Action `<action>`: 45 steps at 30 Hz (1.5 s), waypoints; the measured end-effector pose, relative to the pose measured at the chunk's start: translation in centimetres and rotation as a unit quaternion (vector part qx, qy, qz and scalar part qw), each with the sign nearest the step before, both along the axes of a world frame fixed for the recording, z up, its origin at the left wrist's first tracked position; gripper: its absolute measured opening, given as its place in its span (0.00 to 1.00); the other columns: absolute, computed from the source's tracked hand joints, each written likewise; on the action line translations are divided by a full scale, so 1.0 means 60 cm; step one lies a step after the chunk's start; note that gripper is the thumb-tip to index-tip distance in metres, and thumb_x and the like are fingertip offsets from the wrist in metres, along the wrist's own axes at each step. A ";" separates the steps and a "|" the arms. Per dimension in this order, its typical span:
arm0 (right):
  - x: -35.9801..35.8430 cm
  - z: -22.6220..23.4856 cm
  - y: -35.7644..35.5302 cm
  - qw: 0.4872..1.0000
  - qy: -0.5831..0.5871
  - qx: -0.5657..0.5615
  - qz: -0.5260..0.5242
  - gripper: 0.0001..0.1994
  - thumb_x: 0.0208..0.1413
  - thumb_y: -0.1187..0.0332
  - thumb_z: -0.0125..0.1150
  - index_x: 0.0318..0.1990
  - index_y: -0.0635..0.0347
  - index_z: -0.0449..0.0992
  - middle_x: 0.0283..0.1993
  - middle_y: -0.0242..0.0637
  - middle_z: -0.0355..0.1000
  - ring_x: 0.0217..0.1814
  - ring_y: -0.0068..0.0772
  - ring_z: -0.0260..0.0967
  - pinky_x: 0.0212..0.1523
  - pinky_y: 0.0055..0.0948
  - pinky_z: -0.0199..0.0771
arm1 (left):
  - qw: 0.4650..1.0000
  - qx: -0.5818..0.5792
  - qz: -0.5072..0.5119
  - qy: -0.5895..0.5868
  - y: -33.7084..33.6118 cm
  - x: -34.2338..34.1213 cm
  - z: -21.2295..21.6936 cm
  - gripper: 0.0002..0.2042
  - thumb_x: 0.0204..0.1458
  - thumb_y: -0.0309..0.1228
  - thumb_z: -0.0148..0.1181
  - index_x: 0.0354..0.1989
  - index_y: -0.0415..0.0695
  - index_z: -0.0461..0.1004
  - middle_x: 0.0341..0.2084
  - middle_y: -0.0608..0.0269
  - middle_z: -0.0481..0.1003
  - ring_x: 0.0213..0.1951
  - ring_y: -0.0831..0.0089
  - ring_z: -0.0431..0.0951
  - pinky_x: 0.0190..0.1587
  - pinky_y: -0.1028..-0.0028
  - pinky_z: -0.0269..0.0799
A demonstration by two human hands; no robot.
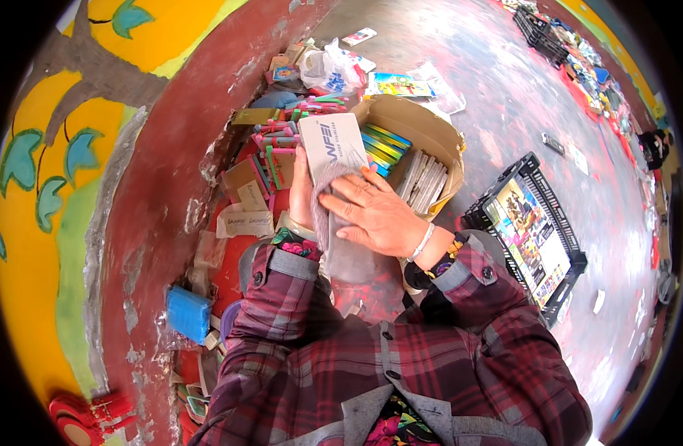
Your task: The person sits on the floor and wipes small rectangular boxes with a cloth. They pick up boxes from a pile, wipe them on all sides, and place them into a cardboard box. The person repeats this process for multiple boxes throughout the video.
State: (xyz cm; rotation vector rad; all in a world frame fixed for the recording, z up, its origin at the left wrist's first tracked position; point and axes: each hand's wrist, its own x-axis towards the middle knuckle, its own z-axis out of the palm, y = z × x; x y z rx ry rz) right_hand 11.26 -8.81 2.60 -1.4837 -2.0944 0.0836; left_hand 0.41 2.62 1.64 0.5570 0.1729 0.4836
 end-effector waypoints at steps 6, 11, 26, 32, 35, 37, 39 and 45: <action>0.026 0.002 0.026 0.985 0.011 0.076 -0.152 0.25 0.55 0.56 0.50 0.59 0.54 0.61 0.60 0.47 0.55 0.63 0.49 0.52 0.62 0.48 0.46 | 0.997 -0.074 0.006 -0.037 -0.034 0.010 -0.046 0.27 0.61 0.49 0.31 0.61 0.44 0.56 0.57 0.58 0.62 0.57 0.63 0.63 0.60 0.64 0.58; 0.043 0.002 0.035 0.960 0.046 0.133 -0.241 0.21 0.54 0.60 0.53 0.55 0.55 0.65 0.56 0.46 0.60 0.58 0.49 0.57 0.56 0.44 0.55 | 0.995 -0.067 -0.066 0.030 -0.035 0.013 -0.039 0.25 0.61 0.49 0.32 0.60 0.45 0.56 0.55 0.59 0.64 0.54 0.66 0.67 0.56 0.65 0.63; 0.167 -0.006 0.028 0.410 0.896 0.061 -0.158 0.14 0.57 0.64 0.51 0.47 0.61 0.71 0.46 0.37 0.72 0.47 0.35 0.70 0.49 0.35 0.70 | 0.998 -0.033 0.047 -0.002 -0.027 0.007 0.014 0.31 0.54 0.56 0.44 0.59 0.45 0.58 0.45 0.53 0.70 0.45 0.60 0.72 0.47 0.62 0.70; 0.128 -0.014 0.041 0.449 0.893 -0.035 -0.021 0.18 0.55 0.63 0.54 0.50 0.63 0.68 0.48 0.39 0.71 0.50 0.35 0.69 0.54 0.36 0.67 | 0.993 0.063 0.085 0.055 -0.013 0.001 0.001 0.22 0.54 0.41 0.53 0.54 0.42 0.62 0.44 0.59 0.71 0.43 0.69 0.73 0.46 0.69 0.69; 0.086 0.004 0.042 0.495 0.866 -0.053 0.058 0.21 0.56 0.66 0.54 0.57 0.62 0.63 0.53 0.37 0.68 0.53 0.30 0.66 0.56 0.30 0.64 | 0.980 0.125 0.111 0.109 -0.022 0.002 -0.002 0.17 0.54 0.34 0.54 0.50 0.41 0.65 0.41 0.62 0.72 0.41 0.73 0.73 0.45 0.72 0.69; 0.075 0.001 0.045 0.532 0.844 -0.048 0.040 0.22 0.58 0.67 0.52 0.59 0.61 0.61 0.54 0.35 0.66 0.54 0.28 0.64 0.56 0.27 0.63 | 0.972 0.143 0.135 0.128 -0.031 0.005 0.003 0.13 0.53 0.28 0.55 0.47 0.39 0.68 0.39 0.65 0.73 0.39 0.77 0.72 0.44 0.75 0.68; 0.065 -0.006 0.051 0.597 0.802 -0.023 0.010 0.21 0.60 0.68 0.48 0.60 0.61 0.59 0.53 0.33 0.65 0.53 0.24 0.63 0.55 0.24 0.62 | 0.958 0.200 0.140 0.148 -0.029 0.009 -0.011 0.13 0.54 0.29 0.54 0.46 0.39 0.68 0.39 0.65 0.73 0.39 0.79 0.72 0.44 0.76 0.67; 0.057 -0.023 0.057 0.763 0.640 0.016 -0.089 0.22 0.60 0.63 0.50 0.59 0.63 0.60 0.49 0.31 0.66 0.49 0.19 0.61 0.51 0.21 0.62 | 0.938 0.243 0.188 0.161 -0.029 0.018 -0.018 0.14 0.57 0.31 0.51 0.47 0.36 0.67 0.39 0.63 0.73 0.39 0.79 0.71 0.43 0.78 0.66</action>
